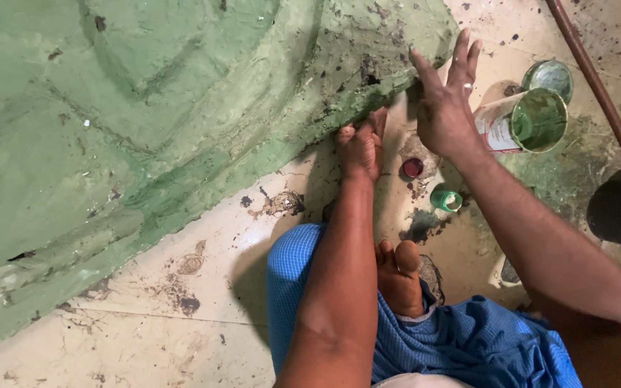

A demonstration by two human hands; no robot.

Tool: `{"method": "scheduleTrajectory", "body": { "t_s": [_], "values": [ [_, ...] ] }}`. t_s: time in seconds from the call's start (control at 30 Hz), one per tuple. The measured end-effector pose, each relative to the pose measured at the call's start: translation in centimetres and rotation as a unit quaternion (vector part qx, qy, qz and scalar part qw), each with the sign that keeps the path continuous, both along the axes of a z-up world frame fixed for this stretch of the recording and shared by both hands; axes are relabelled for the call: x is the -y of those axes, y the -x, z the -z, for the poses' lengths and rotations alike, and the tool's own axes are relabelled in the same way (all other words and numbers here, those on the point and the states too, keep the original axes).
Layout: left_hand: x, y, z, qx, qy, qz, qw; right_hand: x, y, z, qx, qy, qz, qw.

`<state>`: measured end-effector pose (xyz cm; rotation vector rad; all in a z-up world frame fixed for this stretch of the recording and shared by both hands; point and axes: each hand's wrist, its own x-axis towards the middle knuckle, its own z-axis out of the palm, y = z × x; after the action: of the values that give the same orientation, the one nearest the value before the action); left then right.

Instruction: The person sits on the floor and uses a small brush to apply green paint to the edges of a large green-painted board. The person repeatedly dips the brush into a paint can and carefully paints along the perimeter of the board.

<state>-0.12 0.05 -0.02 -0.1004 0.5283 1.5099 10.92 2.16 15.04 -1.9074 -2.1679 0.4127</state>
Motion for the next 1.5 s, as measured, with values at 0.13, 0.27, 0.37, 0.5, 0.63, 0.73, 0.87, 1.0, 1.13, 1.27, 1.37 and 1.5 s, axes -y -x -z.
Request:
{"method": "scheduleTrajectory", "body": {
  "t_s": [0.13,0.27,0.37,0.5,0.63,0.73,0.87,1.0,1.13,1.27,1.37,1.5],
  "values": [
    [-0.1,-0.8,1.8,-0.016,0.025,-0.008,1.000,0.5,0.5,-0.2,0.327,-0.104,-0.108,0.933],
    [0.5,-0.9,2.9,-0.064,-0.029,-0.005,0.998,1.2,3.1,0.5,0.124,0.035,-0.086,0.988],
    [0.1,-0.9,2.2,0.007,-0.007,-0.017,1.000,1.0,3.1,-0.6,0.089,0.002,-0.060,0.994],
    [0.2,-0.4,1.2,0.007,0.040,0.006,0.999,1.5,1.7,-1.3,0.065,0.116,0.001,0.991],
    [0.2,-0.5,0.9,0.030,-0.002,-0.006,1.000,1.2,-0.4,-0.4,0.302,-0.089,-0.154,0.937],
    [0.2,-0.4,1.2,0.041,-0.018,-0.018,0.999,0.0,-1.9,-0.1,0.356,-0.087,-0.112,0.924],
    [0.1,-0.6,1.3,0.046,-0.015,-0.023,0.999,-0.3,-2.8,-0.4,0.210,-0.004,-0.017,0.978],
    [0.0,-0.6,1.3,0.026,0.008,-0.008,1.000,0.4,-1.5,-0.4,0.169,0.081,-0.065,0.980],
    [0.1,-0.7,1.1,0.021,0.011,-0.013,1.000,-0.4,-1.7,-1.3,0.356,-0.006,-0.117,0.927],
    [0.1,-0.5,0.6,0.026,0.007,-0.013,1.000,-1.2,-2.9,-2.5,0.312,0.010,-0.061,0.948],
    [0.1,-0.1,0.0,0.025,0.018,-0.013,0.999,-0.8,-2.5,-1.9,0.399,-0.072,-0.143,0.903],
    [0.2,0.3,-0.6,0.015,0.014,-0.012,1.000,-0.3,-1.9,-1.0,0.336,-0.066,-0.153,0.927]
  ]
}}
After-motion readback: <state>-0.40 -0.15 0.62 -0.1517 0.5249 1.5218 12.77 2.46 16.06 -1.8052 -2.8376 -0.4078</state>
